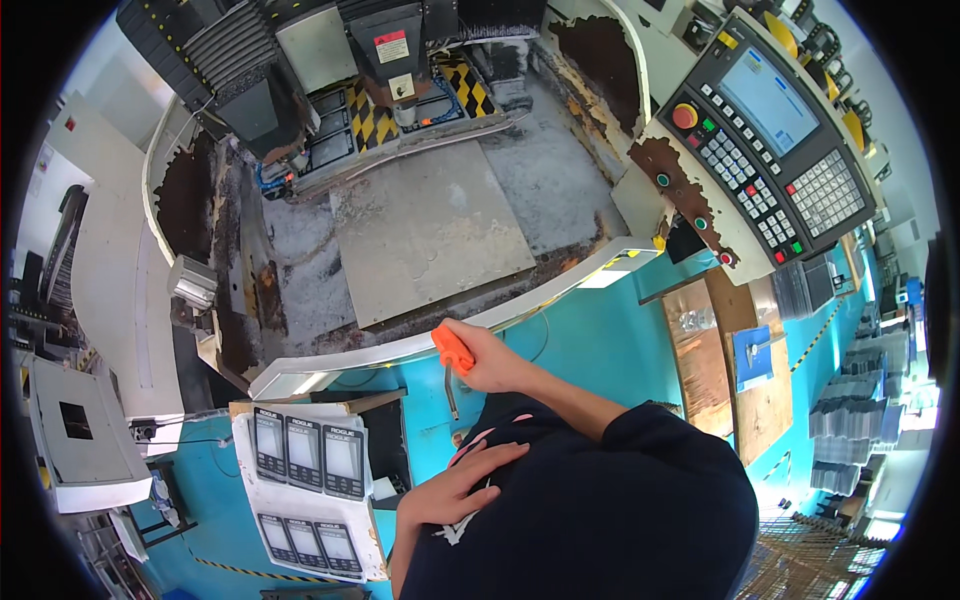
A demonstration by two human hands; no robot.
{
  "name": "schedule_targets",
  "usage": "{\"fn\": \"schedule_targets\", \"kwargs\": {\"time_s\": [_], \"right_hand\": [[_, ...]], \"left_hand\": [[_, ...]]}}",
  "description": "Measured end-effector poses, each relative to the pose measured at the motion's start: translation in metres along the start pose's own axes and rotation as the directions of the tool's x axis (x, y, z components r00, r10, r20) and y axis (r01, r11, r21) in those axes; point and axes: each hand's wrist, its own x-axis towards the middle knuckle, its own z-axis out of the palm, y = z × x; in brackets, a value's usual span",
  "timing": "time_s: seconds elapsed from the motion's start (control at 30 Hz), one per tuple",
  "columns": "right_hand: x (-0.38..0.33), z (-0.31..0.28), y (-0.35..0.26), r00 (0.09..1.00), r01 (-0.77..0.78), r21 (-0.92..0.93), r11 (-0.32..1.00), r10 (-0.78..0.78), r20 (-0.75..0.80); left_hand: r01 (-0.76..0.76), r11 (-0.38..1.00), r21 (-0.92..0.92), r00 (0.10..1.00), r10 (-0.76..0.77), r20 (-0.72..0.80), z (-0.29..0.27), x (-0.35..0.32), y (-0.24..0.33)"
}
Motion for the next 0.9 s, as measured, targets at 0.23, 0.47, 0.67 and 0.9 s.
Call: {"fn": "schedule_targets", "kwargs": {"time_s": [0.23,0.47,0.67,0.9], "right_hand": [[-0.004,0.007,0.000,0.999,-0.002,0.002,1.000,0.002,0.047],[-0.008,0.016,-0.001,0.995,0.064,-0.133,0.989,-0.053,0.088],[-0.011,0.026,-0.002,0.988,0.098,-0.234,0.967,-0.067,0.136],[-0.010,0.021,0.003,0.985,0.129,-0.247,0.960,-0.096,0.144]], "left_hand": [[-0.006,0.999,-0.034,1.000,0.005,-0.003,0.003,0.001,-0.002],[-0.024,0.998,-0.058,1.000,0.023,-0.005,0.004,0.005,-0.004],[-0.003,0.998,-0.065,1.000,0.003,0.000,0.003,0.006,-0.003],[0.005,0.996,-0.088,1.000,-0.005,0.000,0.000,0.007,-0.003]]}}
